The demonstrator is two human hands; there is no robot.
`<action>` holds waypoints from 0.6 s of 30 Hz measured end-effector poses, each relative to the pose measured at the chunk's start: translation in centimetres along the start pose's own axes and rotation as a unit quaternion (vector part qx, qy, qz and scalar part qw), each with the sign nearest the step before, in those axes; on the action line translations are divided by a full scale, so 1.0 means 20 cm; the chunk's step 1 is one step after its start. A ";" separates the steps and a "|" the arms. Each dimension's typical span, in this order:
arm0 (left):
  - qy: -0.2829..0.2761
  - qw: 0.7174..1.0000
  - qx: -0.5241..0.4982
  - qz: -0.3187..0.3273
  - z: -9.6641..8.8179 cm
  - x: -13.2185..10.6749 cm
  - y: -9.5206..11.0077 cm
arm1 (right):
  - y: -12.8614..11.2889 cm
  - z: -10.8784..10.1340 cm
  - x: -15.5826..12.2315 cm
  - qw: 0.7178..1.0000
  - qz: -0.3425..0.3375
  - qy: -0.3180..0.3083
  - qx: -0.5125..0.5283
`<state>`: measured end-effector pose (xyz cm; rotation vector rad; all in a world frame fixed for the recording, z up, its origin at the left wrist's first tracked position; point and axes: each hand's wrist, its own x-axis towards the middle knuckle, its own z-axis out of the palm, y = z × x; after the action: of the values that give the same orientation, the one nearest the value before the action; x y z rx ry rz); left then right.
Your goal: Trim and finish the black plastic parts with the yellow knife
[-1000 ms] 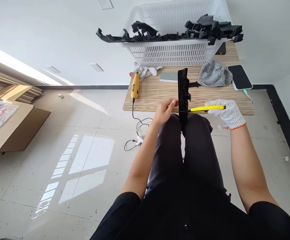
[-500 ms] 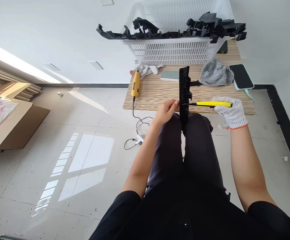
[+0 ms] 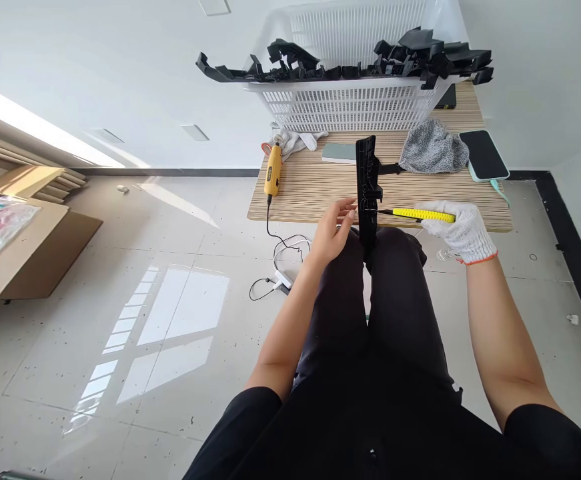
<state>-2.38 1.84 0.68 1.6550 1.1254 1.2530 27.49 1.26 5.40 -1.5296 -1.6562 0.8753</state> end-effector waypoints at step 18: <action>0.059 0.967 0.248 0.003 0.17 -0.35 0.09 | -0.31 0.08 0.03 0.782 -0.117 -0.177 -0.585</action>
<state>0.38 -5.44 -0.60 1.9600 1.6059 1.1437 22.87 1.47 9.82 -1.8541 -2.8803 -0.1615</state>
